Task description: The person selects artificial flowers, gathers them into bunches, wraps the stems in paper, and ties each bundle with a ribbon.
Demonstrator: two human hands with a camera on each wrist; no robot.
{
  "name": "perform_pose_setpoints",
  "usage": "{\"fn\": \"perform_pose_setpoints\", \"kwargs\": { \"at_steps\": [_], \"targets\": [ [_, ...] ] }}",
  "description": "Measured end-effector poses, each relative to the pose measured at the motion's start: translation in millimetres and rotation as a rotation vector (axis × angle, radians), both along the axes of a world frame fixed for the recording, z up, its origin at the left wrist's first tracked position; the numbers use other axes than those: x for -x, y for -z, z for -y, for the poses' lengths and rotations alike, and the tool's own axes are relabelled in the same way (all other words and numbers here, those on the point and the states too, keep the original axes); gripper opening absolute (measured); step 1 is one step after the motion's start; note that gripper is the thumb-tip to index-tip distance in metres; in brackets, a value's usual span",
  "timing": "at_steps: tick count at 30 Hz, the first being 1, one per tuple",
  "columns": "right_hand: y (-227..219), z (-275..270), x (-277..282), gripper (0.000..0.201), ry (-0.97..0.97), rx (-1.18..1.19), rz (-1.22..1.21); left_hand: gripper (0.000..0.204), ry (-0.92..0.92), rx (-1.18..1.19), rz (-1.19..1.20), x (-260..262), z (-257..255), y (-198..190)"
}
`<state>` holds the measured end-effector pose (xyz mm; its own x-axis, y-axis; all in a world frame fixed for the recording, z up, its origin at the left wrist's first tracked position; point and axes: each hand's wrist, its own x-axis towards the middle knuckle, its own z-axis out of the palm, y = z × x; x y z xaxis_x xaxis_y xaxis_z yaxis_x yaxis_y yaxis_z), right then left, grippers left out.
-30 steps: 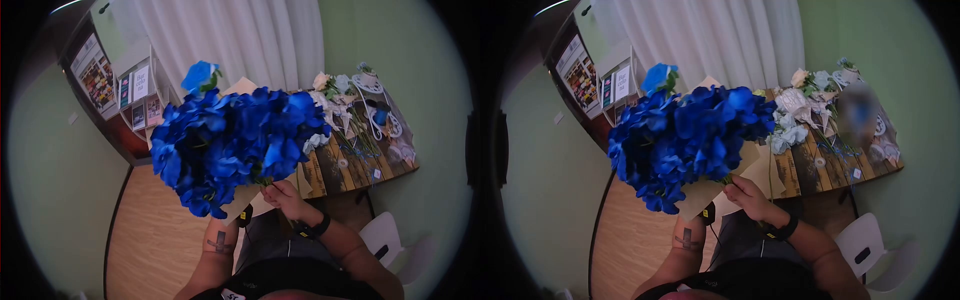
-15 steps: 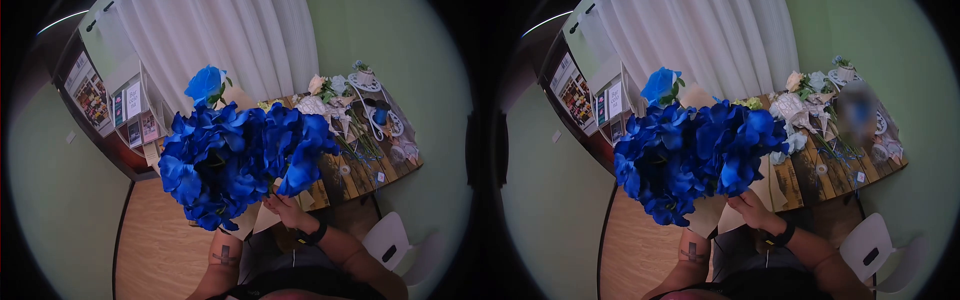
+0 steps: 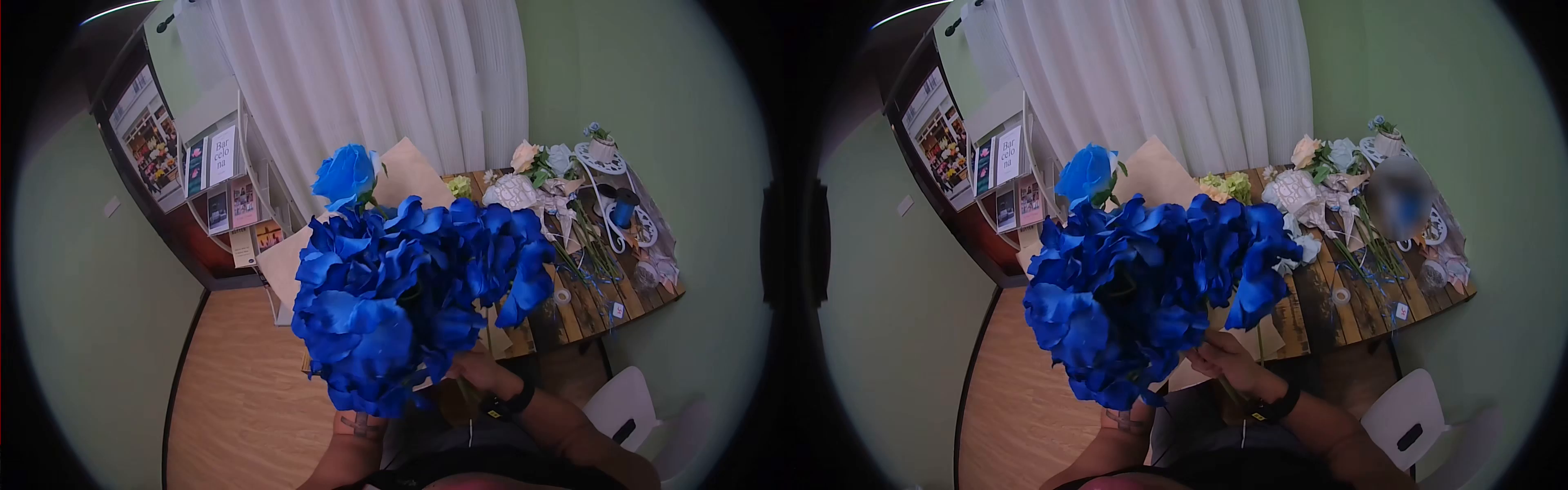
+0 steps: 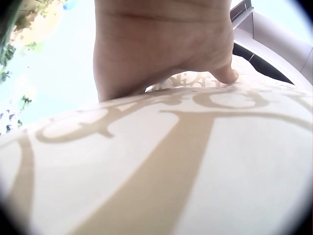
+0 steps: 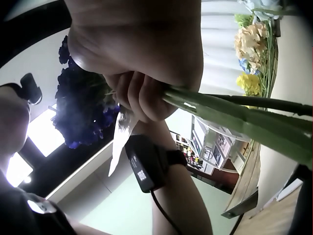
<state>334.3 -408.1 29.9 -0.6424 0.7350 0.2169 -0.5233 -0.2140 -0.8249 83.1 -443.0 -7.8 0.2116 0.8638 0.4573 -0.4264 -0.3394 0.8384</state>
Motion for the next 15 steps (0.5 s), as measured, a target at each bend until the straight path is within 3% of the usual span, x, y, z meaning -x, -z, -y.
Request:
{"fn": "perform_pose_setpoints", "kwargs": {
  "at_steps": [2,4,5,7,10,11,13,15],
  "targets": [
    [-19.2,1.5,-3.3,0.036,-0.078,-0.028,-0.068,0.059,0.036,0.042,0.076,-17.3,-6.2,-13.1],
    [-12.1,-7.7,-11.1,0.044,-0.019,-0.352,0.112,0.059,0.072,0.080,0.158,-38.0,-41.7,-46.7],
    [-15.5,-8.6,-12.0,0.044,-0.026,-0.350,0.123,0.059,0.090,0.099,0.200,-46.4,-57.1,-63.0],
    [-23.7,-9.7,-11.5,0.045,-0.129,0.002,-0.041,0.060,0.128,0.136,0.281,-49.8,-62.0,-74.4],
    [-19.2,-12.6,-15.6,0.048,-0.092,0.031,-0.028,0.060,0.177,0.193,0.390,-43.3,-53.6,-80.0],
    [-25.8,-10.2,-16.0,0.048,-0.097,0.039,-0.027,0.057,0.352,-0.304,0.298,-42.6,-95.1,-78.0],
    [-45.3,-5.4,-21.8,0.043,0.015,0.007,0.038,0.057,0.363,-0.269,0.309,-45.2,-107.6,-67.6],
    [-49.3,-14.7,-22.0,0.040,-0.033,0.046,-0.010,0.056,0.407,-0.200,0.329,-30.4,-102.6,-60.0]
  ]
}}
